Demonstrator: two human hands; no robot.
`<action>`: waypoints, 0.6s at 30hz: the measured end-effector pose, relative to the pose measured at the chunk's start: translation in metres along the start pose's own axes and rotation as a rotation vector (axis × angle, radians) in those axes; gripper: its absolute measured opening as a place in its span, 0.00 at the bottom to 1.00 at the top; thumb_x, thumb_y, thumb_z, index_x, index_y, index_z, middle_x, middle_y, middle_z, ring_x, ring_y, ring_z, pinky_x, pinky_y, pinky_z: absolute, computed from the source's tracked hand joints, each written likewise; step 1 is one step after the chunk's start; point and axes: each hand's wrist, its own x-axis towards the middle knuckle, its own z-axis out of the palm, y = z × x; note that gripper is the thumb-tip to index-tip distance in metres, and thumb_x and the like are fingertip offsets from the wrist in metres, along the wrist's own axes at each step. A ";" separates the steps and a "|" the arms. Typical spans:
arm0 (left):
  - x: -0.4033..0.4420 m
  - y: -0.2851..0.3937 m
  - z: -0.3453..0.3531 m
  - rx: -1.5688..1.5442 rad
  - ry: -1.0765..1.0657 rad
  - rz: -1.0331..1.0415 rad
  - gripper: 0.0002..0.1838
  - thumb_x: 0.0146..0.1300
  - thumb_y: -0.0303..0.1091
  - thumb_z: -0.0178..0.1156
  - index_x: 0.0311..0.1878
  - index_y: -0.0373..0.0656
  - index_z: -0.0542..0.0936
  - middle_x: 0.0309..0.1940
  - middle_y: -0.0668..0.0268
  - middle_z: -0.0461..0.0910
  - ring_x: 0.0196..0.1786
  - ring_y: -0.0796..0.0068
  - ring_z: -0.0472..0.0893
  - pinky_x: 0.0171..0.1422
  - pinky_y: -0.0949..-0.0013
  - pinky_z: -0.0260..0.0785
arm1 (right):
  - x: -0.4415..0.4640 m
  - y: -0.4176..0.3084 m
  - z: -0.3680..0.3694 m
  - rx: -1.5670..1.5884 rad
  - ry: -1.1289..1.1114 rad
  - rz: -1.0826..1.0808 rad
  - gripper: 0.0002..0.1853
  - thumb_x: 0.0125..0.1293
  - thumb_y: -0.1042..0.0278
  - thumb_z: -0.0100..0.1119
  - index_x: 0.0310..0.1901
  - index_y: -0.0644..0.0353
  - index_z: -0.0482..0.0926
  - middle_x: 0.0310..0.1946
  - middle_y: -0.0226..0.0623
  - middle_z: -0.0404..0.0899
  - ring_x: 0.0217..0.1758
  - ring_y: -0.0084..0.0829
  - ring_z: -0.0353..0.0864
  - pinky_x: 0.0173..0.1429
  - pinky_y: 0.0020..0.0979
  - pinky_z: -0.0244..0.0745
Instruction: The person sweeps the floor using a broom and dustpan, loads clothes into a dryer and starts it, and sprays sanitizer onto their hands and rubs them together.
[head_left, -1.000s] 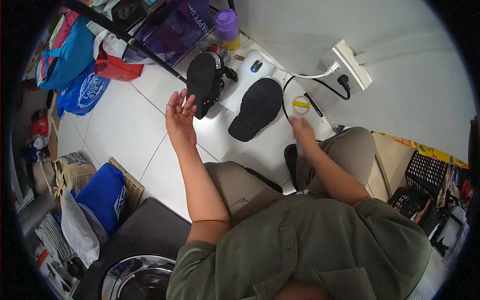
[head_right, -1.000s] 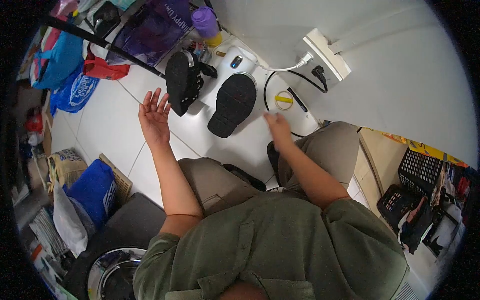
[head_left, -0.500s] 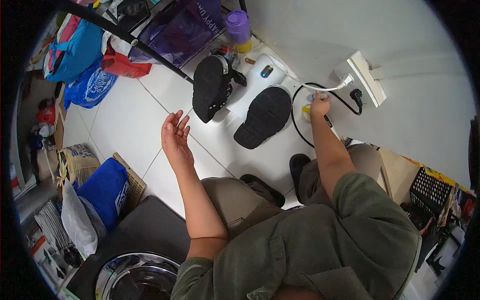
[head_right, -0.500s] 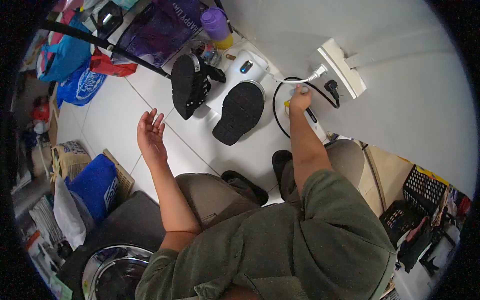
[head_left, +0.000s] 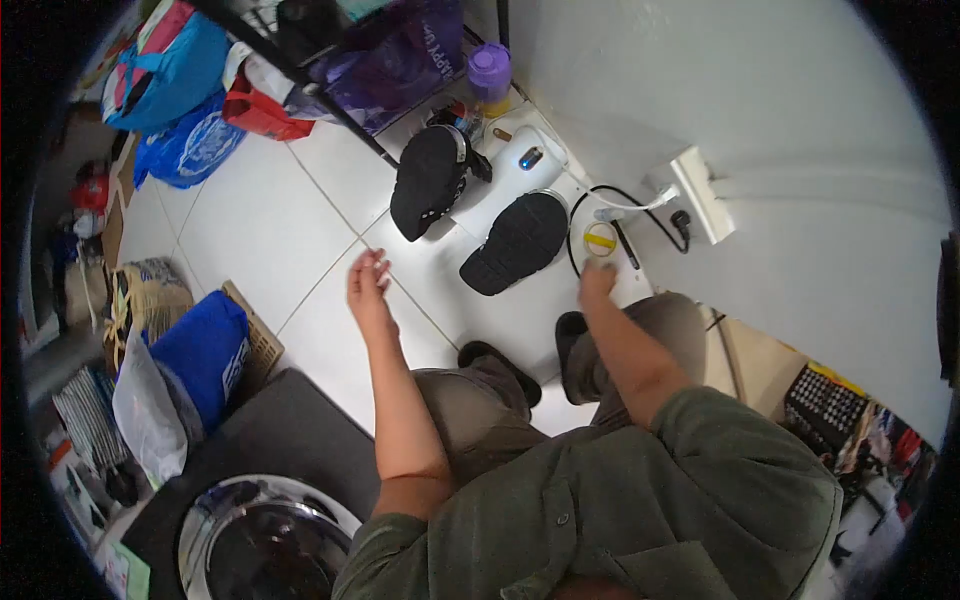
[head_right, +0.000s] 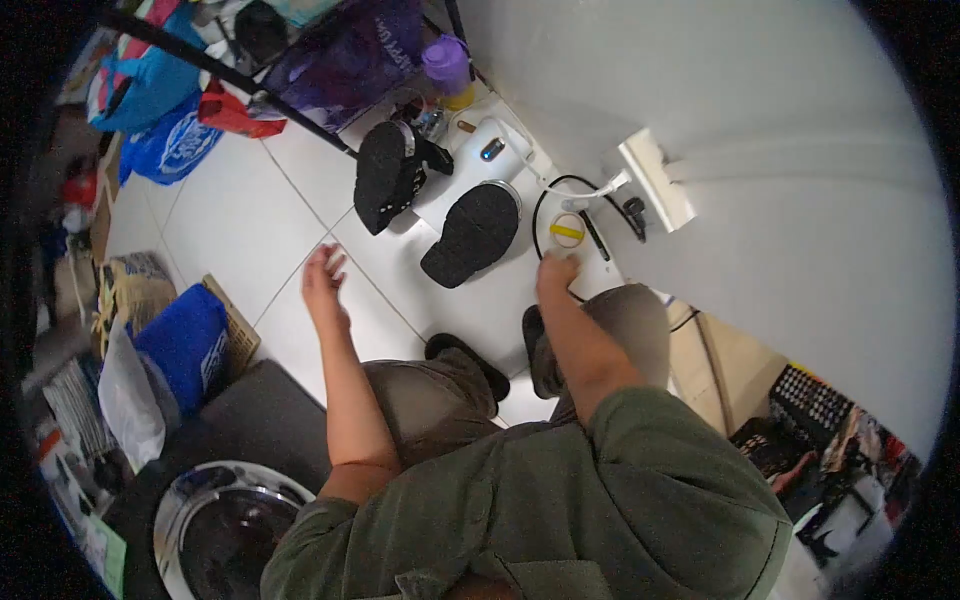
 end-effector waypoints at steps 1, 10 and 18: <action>-0.010 -0.005 -0.005 -0.071 -0.037 -0.132 0.18 0.60 0.45 0.47 0.46 0.42 0.71 0.43 0.65 0.75 0.41 0.76 0.74 0.41 0.77 0.62 | -0.039 -0.003 -0.022 -0.015 -0.013 -0.020 0.26 0.47 0.65 0.57 0.47 0.71 0.65 0.46 0.52 0.68 0.48 0.47 0.69 0.54 0.36 0.64; -0.249 0.112 0.013 -1.006 -0.119 -0.411 0.33 0.61 0.59 0.32 0.62 0.44 0.56 0.63 0.59 0.53 0.64 0.67 0.55 0.67 0.64 0.40 | -0.287 -0.122 -0.144 -0.627 -1.242 -0.677 0.33 0.61 0.43 0.34 0.61 0.59 0.51 0.64 0.42 0.42 0.66 0.44 0.44 0.64 0.48 0.44; -0.390 0.312 -0.020 0.310 0.289 0.006 0.30 0.63 0.47 0.40 0.63 0.40 0.51 0.62 0.55 0.52 0.66 0.64 0.50 0.67 0.65 0.40 | -0.437 -0.219 -0.324 -0.295 -1.860 0.172 0.38 0.58 0.33 0.31 0.59 0.57 0.53 0.62 0.35 0.51 0.60 0.41 0.53 0.55 0.40 0.59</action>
